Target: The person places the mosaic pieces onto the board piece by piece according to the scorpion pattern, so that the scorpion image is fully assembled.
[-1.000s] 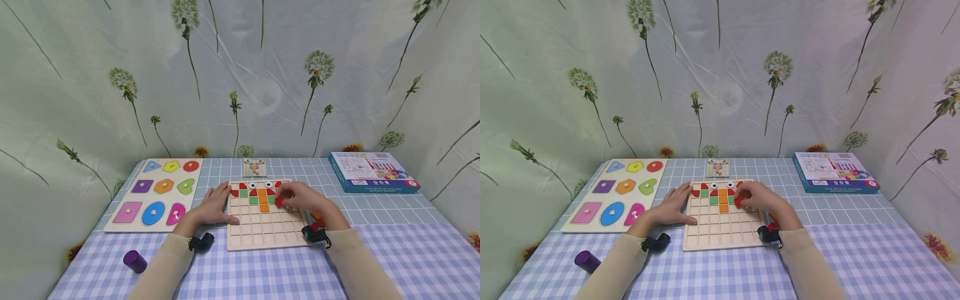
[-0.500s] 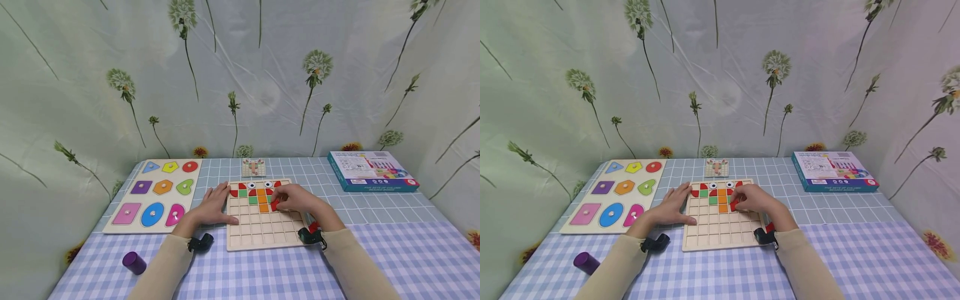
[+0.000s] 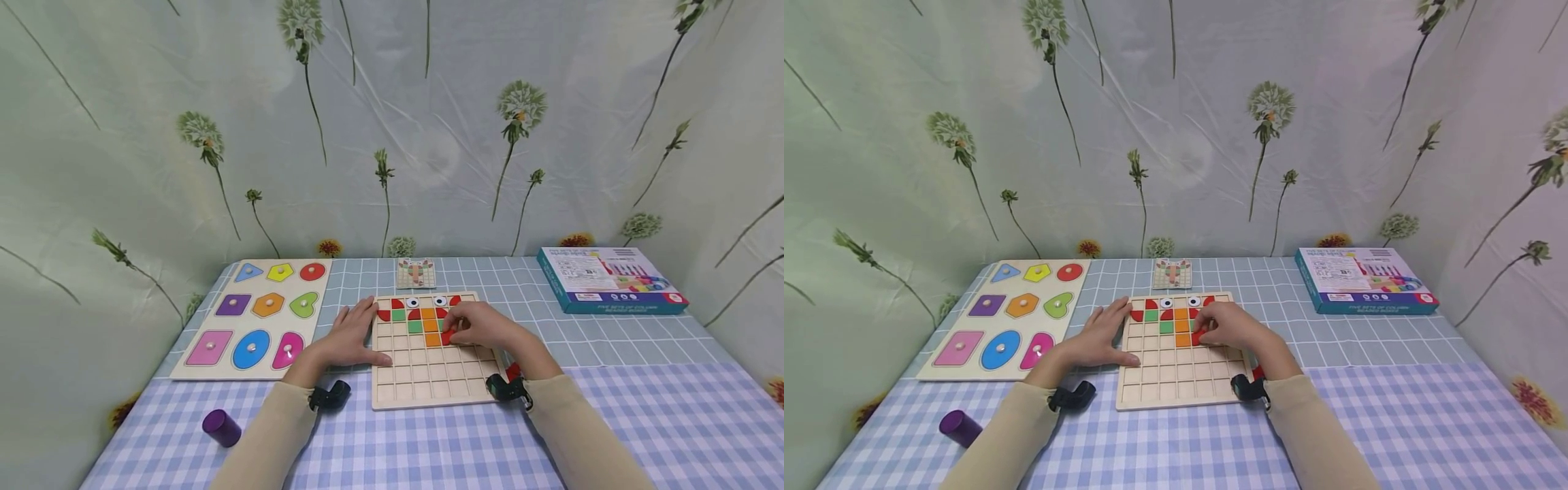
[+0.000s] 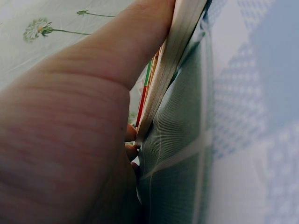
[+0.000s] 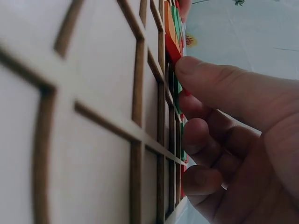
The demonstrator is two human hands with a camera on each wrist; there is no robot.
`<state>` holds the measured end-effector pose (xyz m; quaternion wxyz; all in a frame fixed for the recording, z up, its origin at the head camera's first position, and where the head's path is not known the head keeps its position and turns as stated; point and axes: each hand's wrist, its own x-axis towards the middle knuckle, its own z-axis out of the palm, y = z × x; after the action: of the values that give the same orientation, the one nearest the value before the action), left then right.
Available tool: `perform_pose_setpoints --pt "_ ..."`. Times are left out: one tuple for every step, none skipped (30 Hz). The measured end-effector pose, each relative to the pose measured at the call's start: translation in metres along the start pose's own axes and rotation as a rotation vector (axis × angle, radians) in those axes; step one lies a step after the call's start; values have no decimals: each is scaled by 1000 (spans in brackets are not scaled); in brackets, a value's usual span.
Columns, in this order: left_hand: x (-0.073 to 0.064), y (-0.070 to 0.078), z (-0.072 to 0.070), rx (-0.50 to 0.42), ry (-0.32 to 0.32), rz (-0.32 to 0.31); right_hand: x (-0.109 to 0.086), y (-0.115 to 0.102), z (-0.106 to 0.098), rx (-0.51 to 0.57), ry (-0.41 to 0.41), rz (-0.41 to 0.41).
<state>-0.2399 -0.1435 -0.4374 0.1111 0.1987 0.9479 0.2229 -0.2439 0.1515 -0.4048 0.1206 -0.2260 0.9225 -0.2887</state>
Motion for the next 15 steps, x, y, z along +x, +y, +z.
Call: perform_pose_setpoints --pt "0 0 0 0 0 0 0 0 1 -3 1 -3" --pt "0 0 0 0 0 0 0 1 1 -10 3 -12" --pt "0 0 0 -1 -1 0 0 1 2 -14 7 -13" --pt "0 0 0 -1 -1 0 1 2 2 -20 10 -14" --pt "0 0 0 -1 -2 0 1 2 3 -27 14 -15" --pt "0 0 0 -1 -2 0 1 3 3 -34 17 -17" --pt "1 0 0 -3 -1 2 1 3 4 -38 19 -16" --pt "1 0 0 -3 -1 3 1 3 4 -38 20 -11" --pt "1 0 0 -4 -2 4 1 3 4 -35 20 -6" --pt "1 0 0 -4 -2 5 1 3 4 -29 18 -4" --pt "1 0 0 -3 -2 6 1 3 3 -18 17 -2" --pt "0 0 0 -3 -2 7 1 3 3 -4 16 2" --pt "0 0 0 -3 -2 8 1 3 2 13 16 6" --pt "0 0 0 0 -4 8 0 4 1 28 15 13" --pt "0 0 0 1 -4 8 -1 4 -1 43 12 19"
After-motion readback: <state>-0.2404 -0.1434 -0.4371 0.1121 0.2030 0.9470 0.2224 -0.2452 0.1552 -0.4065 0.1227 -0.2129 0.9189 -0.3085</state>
